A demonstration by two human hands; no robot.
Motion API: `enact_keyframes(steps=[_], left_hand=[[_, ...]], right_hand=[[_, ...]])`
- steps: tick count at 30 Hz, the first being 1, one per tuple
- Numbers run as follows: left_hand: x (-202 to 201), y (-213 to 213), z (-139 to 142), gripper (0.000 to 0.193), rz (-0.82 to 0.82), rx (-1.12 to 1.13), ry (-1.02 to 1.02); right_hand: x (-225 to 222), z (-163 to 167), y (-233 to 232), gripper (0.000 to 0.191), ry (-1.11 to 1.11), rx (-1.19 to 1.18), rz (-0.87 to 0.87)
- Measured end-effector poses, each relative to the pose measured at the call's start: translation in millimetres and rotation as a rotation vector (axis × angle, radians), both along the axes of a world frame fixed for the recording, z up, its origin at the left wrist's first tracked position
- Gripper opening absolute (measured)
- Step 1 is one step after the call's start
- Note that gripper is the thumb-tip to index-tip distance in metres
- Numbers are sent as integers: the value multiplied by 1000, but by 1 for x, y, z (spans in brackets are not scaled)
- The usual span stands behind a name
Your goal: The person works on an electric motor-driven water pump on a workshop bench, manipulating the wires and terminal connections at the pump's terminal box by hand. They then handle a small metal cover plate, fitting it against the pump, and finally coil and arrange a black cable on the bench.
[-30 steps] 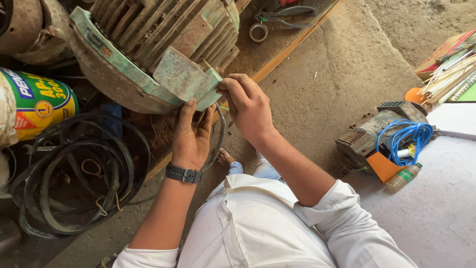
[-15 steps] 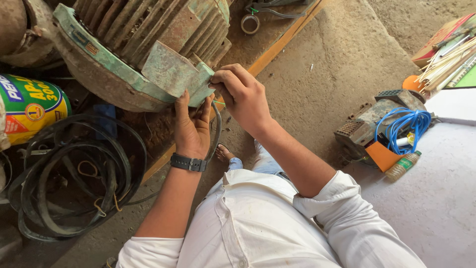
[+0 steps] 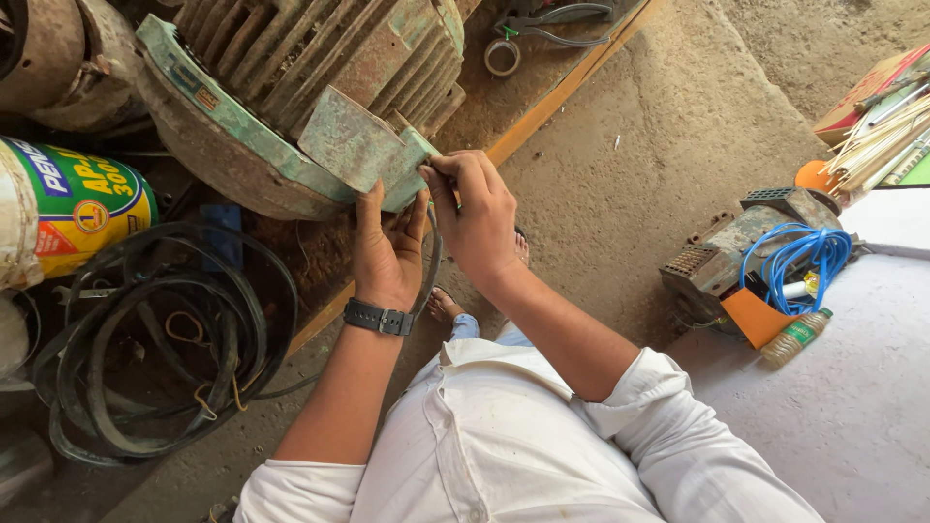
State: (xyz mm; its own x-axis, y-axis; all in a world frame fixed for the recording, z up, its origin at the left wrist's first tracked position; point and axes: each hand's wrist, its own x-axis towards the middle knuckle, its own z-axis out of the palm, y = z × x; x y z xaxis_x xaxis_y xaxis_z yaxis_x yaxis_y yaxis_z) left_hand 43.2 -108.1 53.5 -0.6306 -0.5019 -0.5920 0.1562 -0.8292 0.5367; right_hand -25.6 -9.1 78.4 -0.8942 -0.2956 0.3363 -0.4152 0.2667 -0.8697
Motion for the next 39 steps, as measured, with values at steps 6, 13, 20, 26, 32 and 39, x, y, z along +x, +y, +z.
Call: enact_keyframes(steps=[6,13,20,26,32,39], left_hand=[[-2,0,3,52,12,-6,-16],[-5,1,3,53,14,26,-61],[-3,1,-1,47,13,16,-61],[-4,4,-8,36,18,-14,-40],[-4,3,-7,37,14,-40,-64],[-4,-3,-2,40,-27,4,-54]], right_hand=[[4,1,-6,15,-202,-10,-37],[1,2,-9,22,-255,126,-23],[0,2,-12,23,-324,203,-15],[1,8,-9,22,-347,181,18],[3,10,1,18,84,336,104],[-1,8,-2,18,78,473,104]])
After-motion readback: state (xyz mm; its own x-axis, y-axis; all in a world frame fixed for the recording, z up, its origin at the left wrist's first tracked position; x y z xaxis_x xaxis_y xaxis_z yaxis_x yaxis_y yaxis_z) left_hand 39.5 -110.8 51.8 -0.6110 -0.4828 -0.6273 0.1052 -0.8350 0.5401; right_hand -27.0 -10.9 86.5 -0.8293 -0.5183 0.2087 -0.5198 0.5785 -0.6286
